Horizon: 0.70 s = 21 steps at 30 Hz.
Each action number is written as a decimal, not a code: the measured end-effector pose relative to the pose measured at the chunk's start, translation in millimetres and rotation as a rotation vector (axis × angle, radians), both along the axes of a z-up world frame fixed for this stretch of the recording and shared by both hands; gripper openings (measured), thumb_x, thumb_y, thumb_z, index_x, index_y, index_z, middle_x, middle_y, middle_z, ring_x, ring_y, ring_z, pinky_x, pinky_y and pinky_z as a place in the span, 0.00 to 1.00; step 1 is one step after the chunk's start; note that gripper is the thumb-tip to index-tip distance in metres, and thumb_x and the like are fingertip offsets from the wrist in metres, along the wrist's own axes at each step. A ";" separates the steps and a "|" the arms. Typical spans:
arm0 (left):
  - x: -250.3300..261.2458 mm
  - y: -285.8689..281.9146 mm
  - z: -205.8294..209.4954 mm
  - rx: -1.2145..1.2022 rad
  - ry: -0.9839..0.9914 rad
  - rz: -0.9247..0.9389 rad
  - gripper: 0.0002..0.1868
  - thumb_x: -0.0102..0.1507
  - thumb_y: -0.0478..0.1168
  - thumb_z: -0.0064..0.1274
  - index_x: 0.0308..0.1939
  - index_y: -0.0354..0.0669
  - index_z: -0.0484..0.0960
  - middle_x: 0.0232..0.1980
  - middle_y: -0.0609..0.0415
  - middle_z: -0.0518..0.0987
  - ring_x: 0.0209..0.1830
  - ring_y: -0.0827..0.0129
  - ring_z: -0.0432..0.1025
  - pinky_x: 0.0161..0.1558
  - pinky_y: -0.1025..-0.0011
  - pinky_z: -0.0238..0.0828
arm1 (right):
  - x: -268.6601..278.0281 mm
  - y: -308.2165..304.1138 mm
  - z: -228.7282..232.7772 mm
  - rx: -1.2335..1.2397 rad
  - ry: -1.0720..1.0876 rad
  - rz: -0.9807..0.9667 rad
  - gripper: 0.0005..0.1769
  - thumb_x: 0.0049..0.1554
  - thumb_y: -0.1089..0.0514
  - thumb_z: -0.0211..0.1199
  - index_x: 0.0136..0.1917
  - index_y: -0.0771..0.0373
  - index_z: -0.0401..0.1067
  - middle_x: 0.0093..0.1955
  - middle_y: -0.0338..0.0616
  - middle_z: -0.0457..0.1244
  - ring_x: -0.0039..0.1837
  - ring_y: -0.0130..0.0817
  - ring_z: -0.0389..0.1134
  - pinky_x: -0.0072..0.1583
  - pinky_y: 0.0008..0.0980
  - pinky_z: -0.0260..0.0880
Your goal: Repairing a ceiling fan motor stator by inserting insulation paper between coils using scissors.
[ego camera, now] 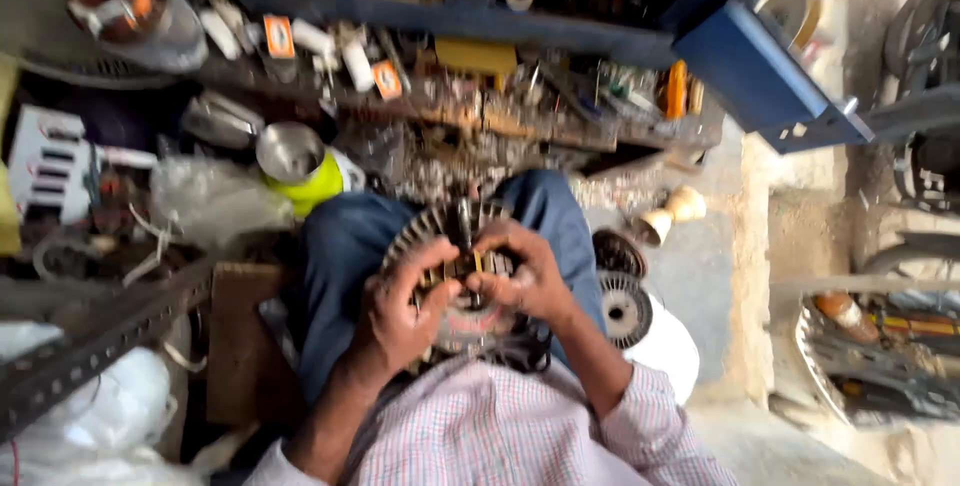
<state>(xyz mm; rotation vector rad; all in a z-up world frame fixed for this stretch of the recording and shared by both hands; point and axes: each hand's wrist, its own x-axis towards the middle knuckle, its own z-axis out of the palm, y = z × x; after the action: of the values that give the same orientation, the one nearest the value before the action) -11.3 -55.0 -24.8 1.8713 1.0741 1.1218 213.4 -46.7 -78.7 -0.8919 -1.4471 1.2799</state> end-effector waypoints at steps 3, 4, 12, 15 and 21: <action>-7.1 5.6 -9.6 -0.080 -0.027 -0.048 0.29 0.60 0.35 0.64 0.64 0.38 0.74 0.54 0.47 0.85 0.55 0.63 0.82 0.57 0.68 0.79 | 2.3 -4.8 11.8 -0.037 0.005 0.038 0.21 0.54 0.53 0.78 0.55 0.63 0.76 0.54 0.41 0.66 0.58 0.33 0.68 0.62 0.31 0.68; -11.1 13.8 -5.1 -0.078 -0.026 -0.054 0.29 0.60 0.35 0.64 0.64 0.38 0.74 0.54 0.47 0.85 0.55 0.63 0.82 0.57 0.68 0.79 | 6.4 -6.6 15.5 -0.036 0.006 0.031 0.21 0.54 0.53 0.78 0.55 0.63 0.76 0.54 0.41 0.66 0.58 0.33 0.68 0.62 0.31 0.68; -14.3 107.2 47.0 -0.024 -0.191 0.129 0.13 0.68 0.32 0.59 0.56 0.38 0.81 0.55 0.51 0.81 0.49 0.72 0.75 0.53 0.73 0.74 | 111.1 -54.5 -41.2 -0.297 -0.043 -0.725 0.20 0.59 0.58 0.68 0.63 0.65 0.74 0.56 0.42 0.70 0.56 0.27 0.70 0.57 0.26 0.72; 21.8 137.7 51.3 0.093 0.022 0.008 0.12 0.64 0.33 0.62 0.52 0.38 0.83 0.50 0.49 0.82 0.47 0.64 0.78 0.50 0.69 0.76 | 121.8 -90.6 -37.7 -0.476 -0.127 -0.835 0.17 0.60 0.59 0.68 0.61 0.65 0.76 0.50 0.40 0.71 0.49 0.25 0.69 0.50 0.26 0.68; 107.9 218.5 -16.3 0.822 0.402 -0.276 0.09 0.65 0.43 0.59 0.45 0.42 0.83 0.51 0.48 0.80 0.51 0.53 0.77 0.53 0.57 0.74 | 100.3 -148.9 -67.2 -0.685 -0.173 -0.671 0.14 0.57 0.59 0.71 0.55 0.65 0.78 0.47 0.39 0.70 0.47 0.24 0.69 0.50 0.26 0.70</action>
<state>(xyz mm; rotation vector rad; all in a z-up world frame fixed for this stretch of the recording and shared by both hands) 96.6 163.5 -41.2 2.8793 0.5282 1.1370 313.6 -195.6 -146.0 -1.7953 -0.6859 1.1819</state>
